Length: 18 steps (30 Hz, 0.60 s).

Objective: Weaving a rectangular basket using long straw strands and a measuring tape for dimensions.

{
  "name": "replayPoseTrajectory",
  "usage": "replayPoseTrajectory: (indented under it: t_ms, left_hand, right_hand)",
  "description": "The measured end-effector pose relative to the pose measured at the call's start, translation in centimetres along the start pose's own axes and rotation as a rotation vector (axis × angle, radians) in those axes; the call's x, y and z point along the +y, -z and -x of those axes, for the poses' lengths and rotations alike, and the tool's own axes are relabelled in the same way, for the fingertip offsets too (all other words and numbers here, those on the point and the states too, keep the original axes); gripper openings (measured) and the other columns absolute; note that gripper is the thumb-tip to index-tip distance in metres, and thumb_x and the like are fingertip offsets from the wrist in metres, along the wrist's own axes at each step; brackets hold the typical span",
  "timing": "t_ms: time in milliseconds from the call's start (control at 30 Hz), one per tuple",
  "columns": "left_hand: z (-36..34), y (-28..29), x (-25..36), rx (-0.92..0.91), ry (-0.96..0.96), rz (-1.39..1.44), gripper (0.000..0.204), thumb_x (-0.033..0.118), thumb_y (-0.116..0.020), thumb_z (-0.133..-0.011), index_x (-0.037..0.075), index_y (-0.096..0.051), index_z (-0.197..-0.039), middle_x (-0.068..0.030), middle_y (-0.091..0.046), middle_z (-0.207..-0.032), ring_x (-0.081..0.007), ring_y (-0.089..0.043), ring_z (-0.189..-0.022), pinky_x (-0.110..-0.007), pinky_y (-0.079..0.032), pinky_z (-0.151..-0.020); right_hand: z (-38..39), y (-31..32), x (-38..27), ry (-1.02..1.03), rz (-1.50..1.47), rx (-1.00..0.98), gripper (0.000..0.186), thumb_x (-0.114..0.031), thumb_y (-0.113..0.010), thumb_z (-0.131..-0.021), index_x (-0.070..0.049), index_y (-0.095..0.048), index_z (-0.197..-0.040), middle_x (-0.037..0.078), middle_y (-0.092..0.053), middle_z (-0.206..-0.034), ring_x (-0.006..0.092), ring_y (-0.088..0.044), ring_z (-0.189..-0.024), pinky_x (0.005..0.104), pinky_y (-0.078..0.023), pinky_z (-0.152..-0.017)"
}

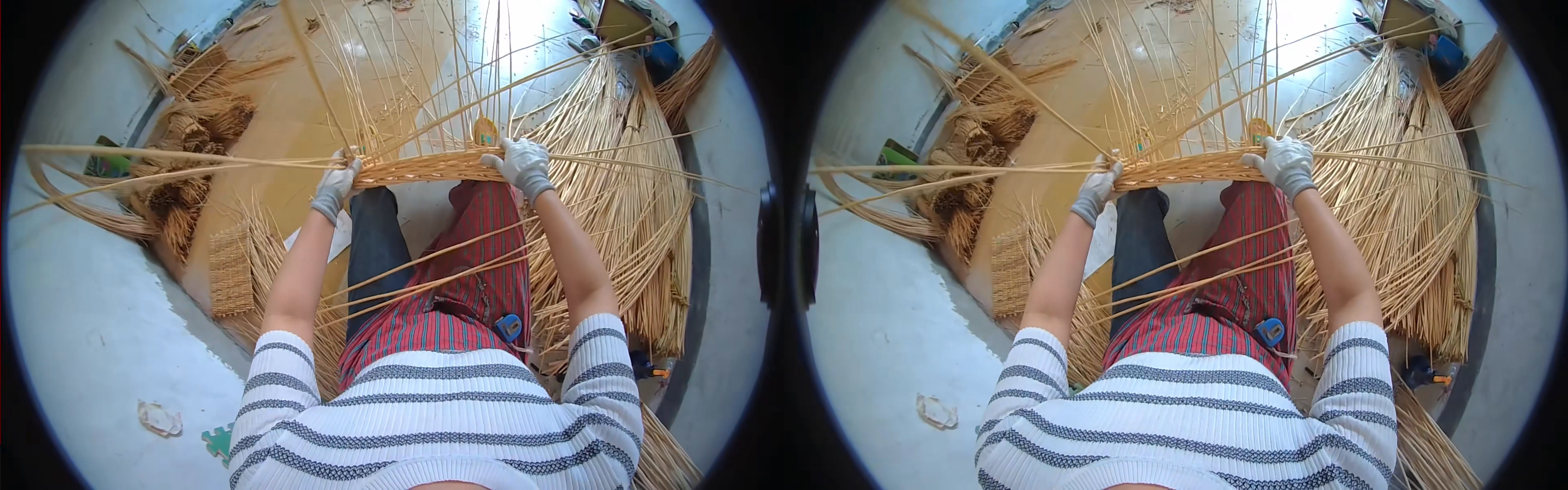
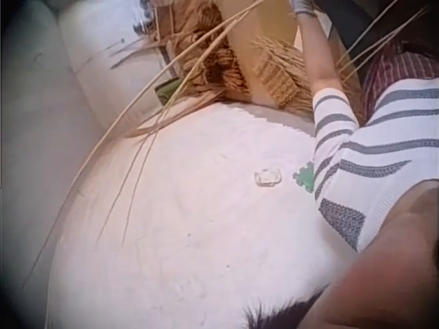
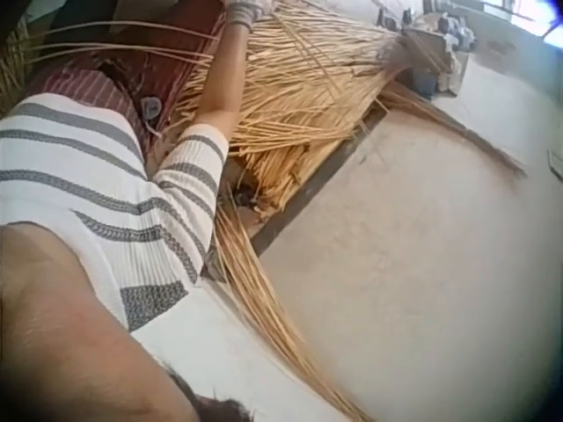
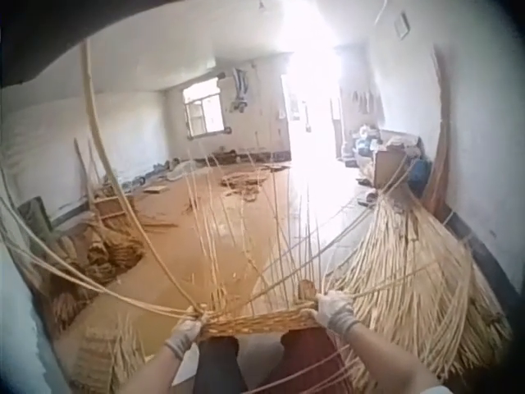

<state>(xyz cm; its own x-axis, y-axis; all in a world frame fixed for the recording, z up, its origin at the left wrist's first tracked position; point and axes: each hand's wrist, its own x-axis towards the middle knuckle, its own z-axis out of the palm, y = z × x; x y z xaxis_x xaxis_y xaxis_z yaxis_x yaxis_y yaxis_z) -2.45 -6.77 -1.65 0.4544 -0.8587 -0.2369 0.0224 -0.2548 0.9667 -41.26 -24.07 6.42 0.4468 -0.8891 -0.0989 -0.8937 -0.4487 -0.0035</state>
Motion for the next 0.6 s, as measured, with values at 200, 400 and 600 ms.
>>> replayPoseTrajectory:
  t_ms: [200,400,600]
  left_hand:
    - [1.9,-1.7,1.4,0.384,-0.295,-0.259,0.032,0.028,-0.082,-0.097,0.004,-0.069,-0.114,-0.0107,-0.077,-0.108,-0.0238,-0.072,-0.101,-0.036,-0.057,-0.09]
    - [8.8,-5.3,1.9,0.385,-1.051,-1.053,0.047,0.033,-0.085,-0.087,0.005,-0.069,-0.121,-0.0143,-0.075,-0.112,-0.0315,-0.069,-0.099,-0.042,-0.053,-0.091]
    - [6.6,-7.1,3.6,0.248,-0.784,-1.398,0.07,0.05,-0.072,-0.093,0.004,-0.062,-0.146,-0.0123,-0.07,-0.133,-0.0313,-0.061,-0.121,-0.047,-0.044,-0.106]
  right_hand:
    - [2.6,-2.6,-4.8,0.153,-0.109,0.492,0.088,-0.069,-0.07,-0.092,-0.019,-0.049,-0.161,0.018,-0.048,-0.164,0.0385,-0.038,-0.156,0.05,-0.022,-0.131]
    - [1.7,-6.2,-11.9,0.355,-0.207,0.608,0.094,-0.065,-0.078,-0.084,-0.015,-0.051,-0.159,0.012,-0.053,-0.159,0.0392,-0.043,-0.151,0.0552,-0.025,-0.13]
    - [1.2,-7.7,-12.5,0.411,-0.164,0.783,0.094,-0.069,-0.078,-0.08,-0.013,-0.059,-0.153,0.009,-0.06,-0.15,0.0367,-0.049,-0.14,0.0588,-0.03,-0.125]
